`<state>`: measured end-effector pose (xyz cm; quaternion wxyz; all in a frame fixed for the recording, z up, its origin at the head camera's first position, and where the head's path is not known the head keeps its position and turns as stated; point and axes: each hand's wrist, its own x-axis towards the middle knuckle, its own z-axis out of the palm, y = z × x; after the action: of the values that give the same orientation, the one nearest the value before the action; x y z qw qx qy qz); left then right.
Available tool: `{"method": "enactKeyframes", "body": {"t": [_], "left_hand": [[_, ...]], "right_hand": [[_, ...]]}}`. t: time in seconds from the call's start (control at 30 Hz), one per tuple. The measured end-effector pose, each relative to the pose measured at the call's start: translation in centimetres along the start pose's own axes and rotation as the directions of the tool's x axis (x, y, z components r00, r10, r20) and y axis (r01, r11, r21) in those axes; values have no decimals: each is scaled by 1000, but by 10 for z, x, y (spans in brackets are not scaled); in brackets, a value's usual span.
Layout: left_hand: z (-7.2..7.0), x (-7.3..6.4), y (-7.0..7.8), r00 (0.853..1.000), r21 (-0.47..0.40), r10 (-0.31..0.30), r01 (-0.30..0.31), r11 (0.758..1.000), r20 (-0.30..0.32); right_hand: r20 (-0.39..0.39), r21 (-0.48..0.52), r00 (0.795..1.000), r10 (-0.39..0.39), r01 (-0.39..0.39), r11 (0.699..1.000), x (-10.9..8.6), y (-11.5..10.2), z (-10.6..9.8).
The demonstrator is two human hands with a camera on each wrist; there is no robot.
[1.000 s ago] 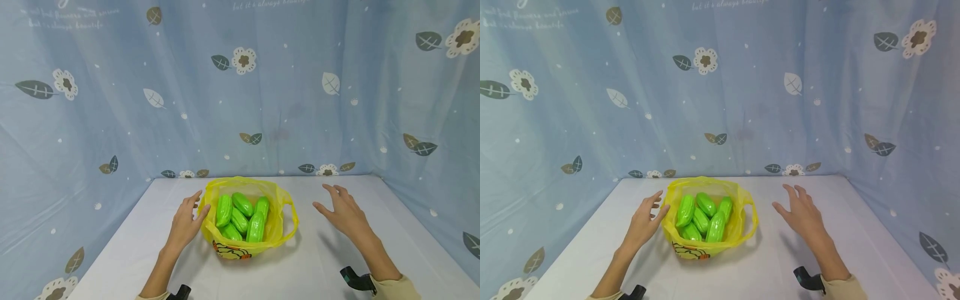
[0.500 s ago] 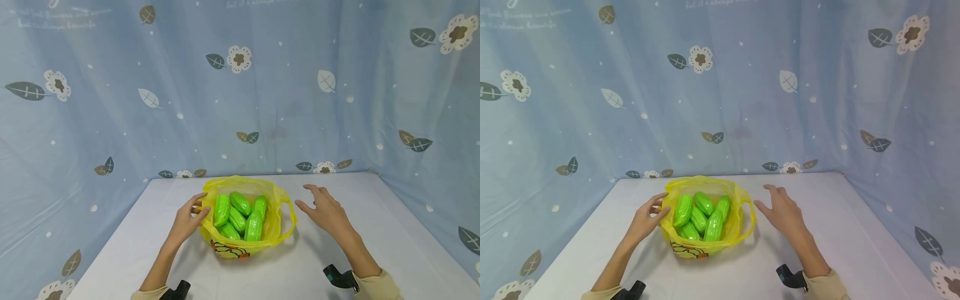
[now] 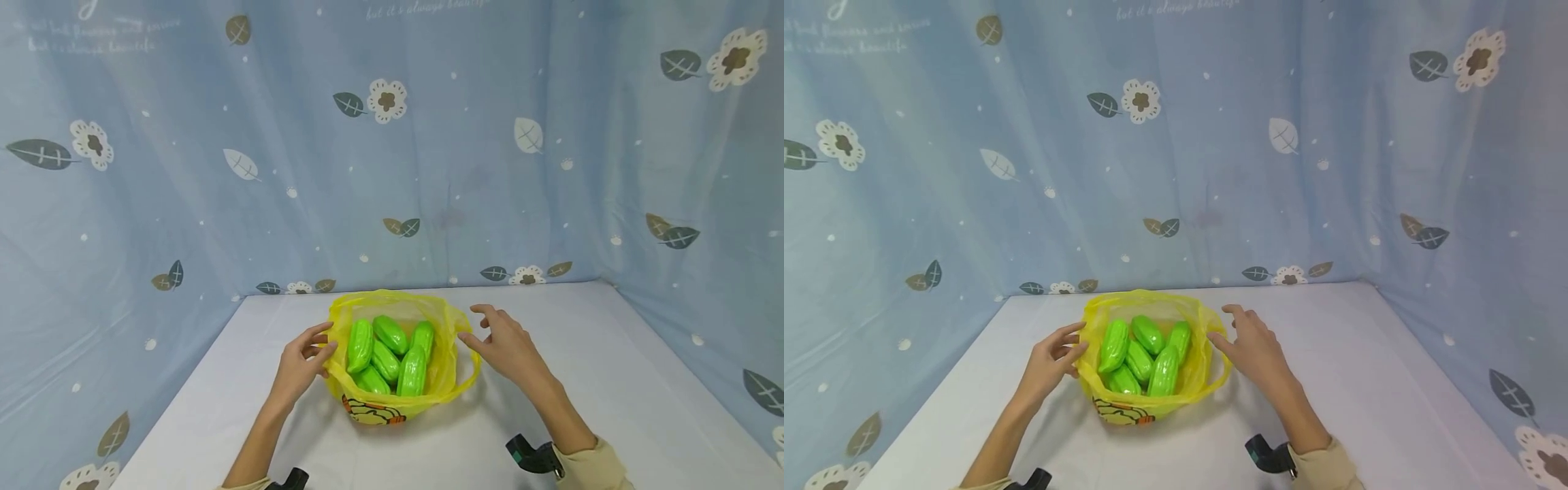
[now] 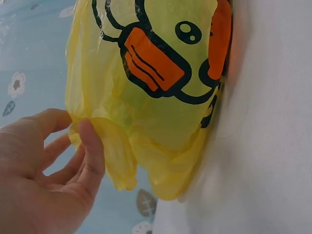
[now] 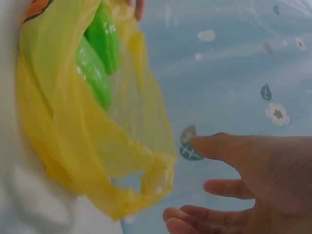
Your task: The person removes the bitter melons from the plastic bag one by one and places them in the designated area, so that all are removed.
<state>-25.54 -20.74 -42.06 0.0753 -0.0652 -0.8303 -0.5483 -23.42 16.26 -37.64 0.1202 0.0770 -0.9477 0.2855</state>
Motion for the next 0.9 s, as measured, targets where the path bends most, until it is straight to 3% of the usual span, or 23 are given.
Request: {"method": "enactKeyframes", "body": {"t": [0.1,0.37,0.9], "left_hand": [[1,-1,-2,999,-35,-32,32,999,-5],[4,-3,-6,1000,-88,-9,10,996,13],[5,-3,-11,998,-155,-59,64,986,34]], "right_hand": [[12,17,1000,-5,5,1000,1,-5,3],[40,59,999,4,-6,998,2,-17,9],[91,235,996,-4,-17,972,1,-40,31]]}}
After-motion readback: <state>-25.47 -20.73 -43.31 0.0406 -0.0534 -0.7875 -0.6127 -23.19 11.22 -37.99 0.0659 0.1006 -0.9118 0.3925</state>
